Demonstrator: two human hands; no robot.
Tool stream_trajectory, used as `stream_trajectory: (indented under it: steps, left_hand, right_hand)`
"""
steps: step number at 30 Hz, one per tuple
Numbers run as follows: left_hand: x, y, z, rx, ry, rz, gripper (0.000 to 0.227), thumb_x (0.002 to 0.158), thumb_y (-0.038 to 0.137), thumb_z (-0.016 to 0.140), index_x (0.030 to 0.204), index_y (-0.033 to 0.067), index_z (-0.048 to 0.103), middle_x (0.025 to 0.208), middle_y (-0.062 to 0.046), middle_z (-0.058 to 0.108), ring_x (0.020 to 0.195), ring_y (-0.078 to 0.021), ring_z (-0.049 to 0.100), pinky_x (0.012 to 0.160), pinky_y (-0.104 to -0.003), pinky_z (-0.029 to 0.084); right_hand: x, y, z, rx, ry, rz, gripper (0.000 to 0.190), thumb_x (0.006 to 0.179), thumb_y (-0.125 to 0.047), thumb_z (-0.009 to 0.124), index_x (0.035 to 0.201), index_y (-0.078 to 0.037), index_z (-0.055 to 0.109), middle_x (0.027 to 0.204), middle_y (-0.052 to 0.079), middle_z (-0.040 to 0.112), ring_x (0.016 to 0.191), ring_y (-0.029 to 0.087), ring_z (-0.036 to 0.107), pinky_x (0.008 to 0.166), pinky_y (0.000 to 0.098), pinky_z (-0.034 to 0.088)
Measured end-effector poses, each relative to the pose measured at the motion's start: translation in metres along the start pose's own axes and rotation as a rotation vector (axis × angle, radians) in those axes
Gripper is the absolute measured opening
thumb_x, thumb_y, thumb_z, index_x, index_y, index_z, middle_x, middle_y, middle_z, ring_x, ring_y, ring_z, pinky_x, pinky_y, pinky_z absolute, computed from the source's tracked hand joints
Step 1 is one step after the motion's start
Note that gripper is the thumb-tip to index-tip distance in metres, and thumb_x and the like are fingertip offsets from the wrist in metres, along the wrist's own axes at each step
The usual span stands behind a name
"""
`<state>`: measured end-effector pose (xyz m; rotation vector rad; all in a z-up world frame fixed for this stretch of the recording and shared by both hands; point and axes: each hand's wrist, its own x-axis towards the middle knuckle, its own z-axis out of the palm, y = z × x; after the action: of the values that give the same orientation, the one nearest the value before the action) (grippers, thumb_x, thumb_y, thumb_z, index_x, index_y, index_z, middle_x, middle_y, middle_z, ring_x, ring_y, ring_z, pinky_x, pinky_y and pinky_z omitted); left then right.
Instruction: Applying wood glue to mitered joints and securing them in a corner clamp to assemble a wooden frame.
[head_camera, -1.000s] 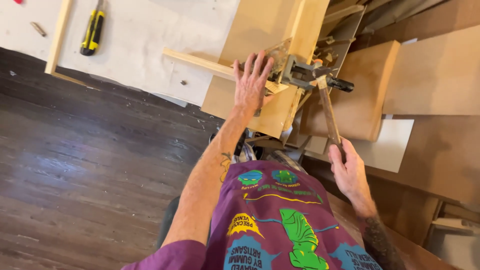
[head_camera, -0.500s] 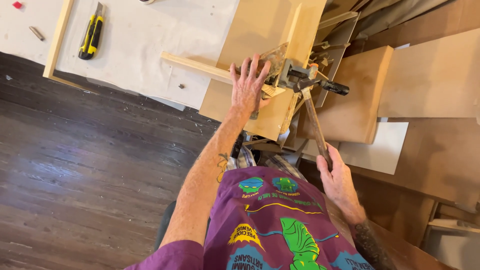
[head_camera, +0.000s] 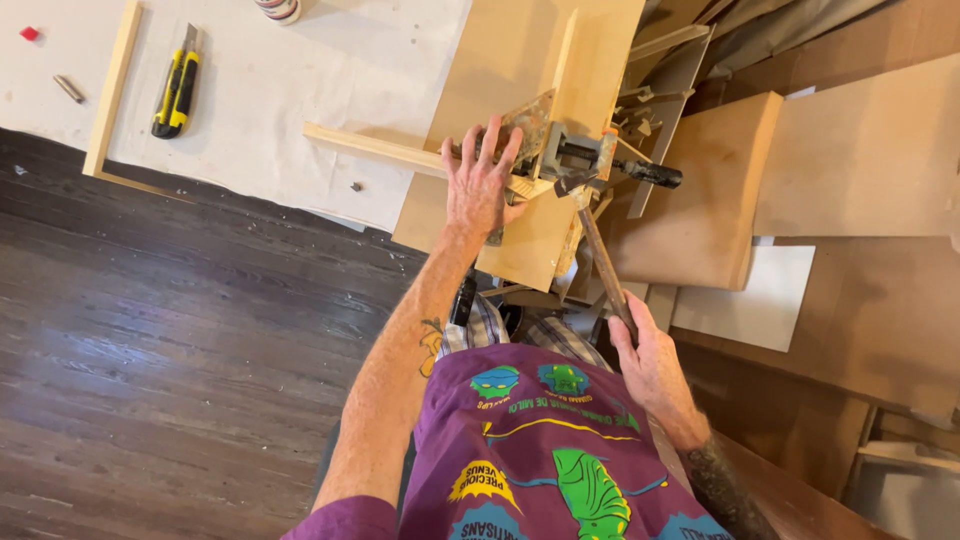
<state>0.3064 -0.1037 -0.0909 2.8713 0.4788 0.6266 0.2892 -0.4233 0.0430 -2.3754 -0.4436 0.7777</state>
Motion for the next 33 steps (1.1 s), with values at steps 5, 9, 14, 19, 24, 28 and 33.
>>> stream_trajectory:
  steps: [5, 9, 14, 19, 24, 28, 33]
  left_hand:
    - [-0.001, -0.001, 0.001, -0.016, -0.012, 0.01, 0.122, 0.051, 0.044, 0.101, 0.155, 0.0219, 0.041, 0.163, -0.015, 0.033, 0.142, -0.0383, 0.039, 0.113, -0.069, 0.025]
    - [0.001, 0.003, -0.001, -0.009, -0.044, -0.009, 0.12, 0.054, 0.046, 0.101, 0.156, 0.0234, 0.042, 0.165, -0.013, 0.031, 0.143, -0.0372, 0.038, 0.115, -0.069, 0.024]
    - [0.005, 0.011, -0.009, -0.034, -0.142, -0.088, 0.118, 0.056, 0.043, 0.1, 0.157, 0.0256, 0.042, 0.165, -0.01, 0.03, 0.146, -0.0344, 0.034, 0.119, -0.068, 0.019]
    - [0.002, 0.008, -0.006, -0.049, -0.135, -0.081, 0.117, 0.057, 0.044, 0.101, 0.157, 0.0261, 0.042, 0.166, -0.01, 0.027, 0.147, -0.0353, 0.033, 0.119, -0.068, 0.02]
    - [0.005, 0.01, -0.009, -0.034, -0.138, -0.068, 0.116, 0.06, 0.044, 0.102, 0.157, 0.0262, 0.041, 0.166, -0.012, 0.028, 0.146, -0.0359, 0.035, 0.118, -0.067, 0.02]
    - [0.006, 0.006, -0.008, 0.025, -0.188, -0.055, 0.116, 0.065, 0.06, 0.096, 0.159, 0.0266, 0.036, 0.167, -0.009, 0.023, 0.147, -0.0347, 0.034, 0.119, -0.068, 0.023]
    - [0.008, 0.005, -0.007, 0.075, -0.218, -0.03, 0.124, 0.068, 0.075, 0.094, 0.162, 0.0257, 0.03, 0.168, -0.009, 0.022, 0.147, -0.0346, 0.037, 0.119, -0.069, 0.026]
  right_hand:
    - [0.004, -0.019, 0.002, -0.013, -0.019, 0.015, 0.049, 0.106, -0.034, 0.046, 0.15, -0.014, 0.048, 0.099, 0.024, 0.075, 0.105, 0.043, 0.071, 0.091, 0.0551, 0.055]
    - [0.011, -0.035, 0.008, -0.022, -0.01, -0.008, 0.045, 0.107, -0.03, 0.047, 0.15, -0.015, 0.048, 0.111, 0.029, 0.072, 0.109, 0.047, 0.068, 0.092, 0.0565, 0.054]
    - [0.023, -0.052, 0.016, -0.082, -0.049, -0.018, 0.045, 0.109, -0.031, 0.044, 0.148, -0.01, 0.047, 0.11, 0.032, 0.07, 0.109, 0.05, 0.067, 0.09, 0.0591, 0.052]
    - [0.024, -0.03, 0.017, -0.031, 0.036, -0.038, 0.045, 0.109, -0.026, 0.043, 0.152, -0.011, 0.045, 0.111, 0.032, 0.069, 0.101, 0.046, 0.069, 0.085, 0.0564, 0.056]
    - [0.026, -0.038, 0.019, -0.056, 0.008, -0.054, 0.043, 0.11, -0.024, 0.044, 0.15, -0.009, 0.046, 0.11, 0.033, 0.07, 0.102, 0.049, 0.07, 0.083, 0.0589, 0.058]
    - [0.028, -0.023, 0.021, -0.056, 0.044, -0.095, 0.044, 0.108, -0.026, 0.045, 0.149, -0.011, 0.045, 0.105, 0.022, 0.069, 0.089, 0.039, 0.066, 0.079, 0.0519, 0.056]
    - [0.042, 0.001, 0.031, -0.002, 0.049, -0.158, 0.041, 0.109, -0.021, 0.039, 0.145, -0.002, 0.042, 0.097, 0.015, 0.071, 0.046, 0.014, 0.05, 0.036, 0.0306, 0.051]
